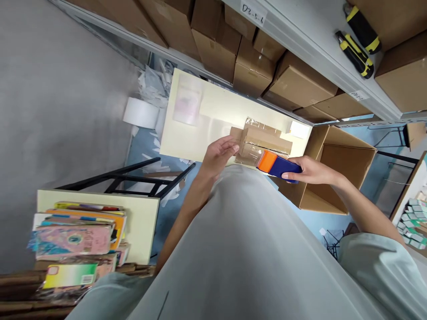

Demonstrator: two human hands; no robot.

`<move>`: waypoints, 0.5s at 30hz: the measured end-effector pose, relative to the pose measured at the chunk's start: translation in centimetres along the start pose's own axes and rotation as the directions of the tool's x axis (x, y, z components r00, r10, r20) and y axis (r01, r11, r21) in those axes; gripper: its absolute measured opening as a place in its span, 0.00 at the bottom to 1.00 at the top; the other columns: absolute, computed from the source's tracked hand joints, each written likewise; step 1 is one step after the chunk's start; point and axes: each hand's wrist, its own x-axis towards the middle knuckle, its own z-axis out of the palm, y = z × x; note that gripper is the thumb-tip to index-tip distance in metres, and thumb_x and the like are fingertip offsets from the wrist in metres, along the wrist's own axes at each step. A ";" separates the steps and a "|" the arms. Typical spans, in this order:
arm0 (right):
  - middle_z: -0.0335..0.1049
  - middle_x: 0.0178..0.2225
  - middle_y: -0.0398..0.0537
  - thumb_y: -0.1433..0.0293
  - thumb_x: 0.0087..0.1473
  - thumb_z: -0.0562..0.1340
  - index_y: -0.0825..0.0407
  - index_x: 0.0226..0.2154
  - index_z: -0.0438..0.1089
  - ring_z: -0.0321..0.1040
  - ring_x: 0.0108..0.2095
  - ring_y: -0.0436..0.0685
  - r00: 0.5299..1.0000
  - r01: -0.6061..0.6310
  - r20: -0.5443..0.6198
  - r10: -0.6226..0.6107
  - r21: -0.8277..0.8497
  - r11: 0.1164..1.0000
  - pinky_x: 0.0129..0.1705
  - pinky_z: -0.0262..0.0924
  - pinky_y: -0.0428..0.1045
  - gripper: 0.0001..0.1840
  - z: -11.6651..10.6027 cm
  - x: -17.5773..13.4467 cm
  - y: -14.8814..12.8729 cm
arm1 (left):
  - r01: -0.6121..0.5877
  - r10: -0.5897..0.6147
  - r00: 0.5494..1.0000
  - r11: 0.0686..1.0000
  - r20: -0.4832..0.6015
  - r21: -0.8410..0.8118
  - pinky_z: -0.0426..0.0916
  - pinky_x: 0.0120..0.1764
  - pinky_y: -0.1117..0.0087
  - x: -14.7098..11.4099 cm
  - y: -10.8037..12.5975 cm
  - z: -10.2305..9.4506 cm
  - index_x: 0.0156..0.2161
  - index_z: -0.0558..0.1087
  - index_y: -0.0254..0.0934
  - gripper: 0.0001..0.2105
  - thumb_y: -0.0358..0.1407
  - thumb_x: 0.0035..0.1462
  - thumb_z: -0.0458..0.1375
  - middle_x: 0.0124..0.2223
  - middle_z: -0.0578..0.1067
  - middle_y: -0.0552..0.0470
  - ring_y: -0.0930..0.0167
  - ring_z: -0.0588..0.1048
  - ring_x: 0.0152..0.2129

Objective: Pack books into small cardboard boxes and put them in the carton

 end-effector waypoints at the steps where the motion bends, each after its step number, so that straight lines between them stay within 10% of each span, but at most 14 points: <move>1: 0.78 0.32 0.46 0.36 0.58 0.65 0.51 0.40 0.75 0.71 0.31 0.56 1.000 -0.006 0.001 0.006 -0.007 1.000 0.33 0.60 0.50 0.34 -0.1 0.2 0.2 | 0.012 -0.012 1.000 1.000 0.004 0.006 0.77 0.50 0.58 0.3 -0.3 -0.1 0.58 0.78 0.34 0.33 0.47 0.50 0.75 0.40 0.84 0.47 0.64 0.81 0.40; 15: 0.78 0.29 0.47 0.36 0.52 0.69 0.52 0.34 0.75 0.73 0.29 0.56 0.997 -0.019 0.074 0.017 0.022 1.000 0.35 0.67 0.51 0.35 -2.3 7.8 3.2 | 0.087 -0.086 0.994 0.996 -0.063 0.014 0.78 0.53 0.56 6.1 -7.2 -0.7 0.58 0.76 0.32 0.33 0.45 0.50 0.74 0.43 0.83 0.45 0.65 0.82 0.39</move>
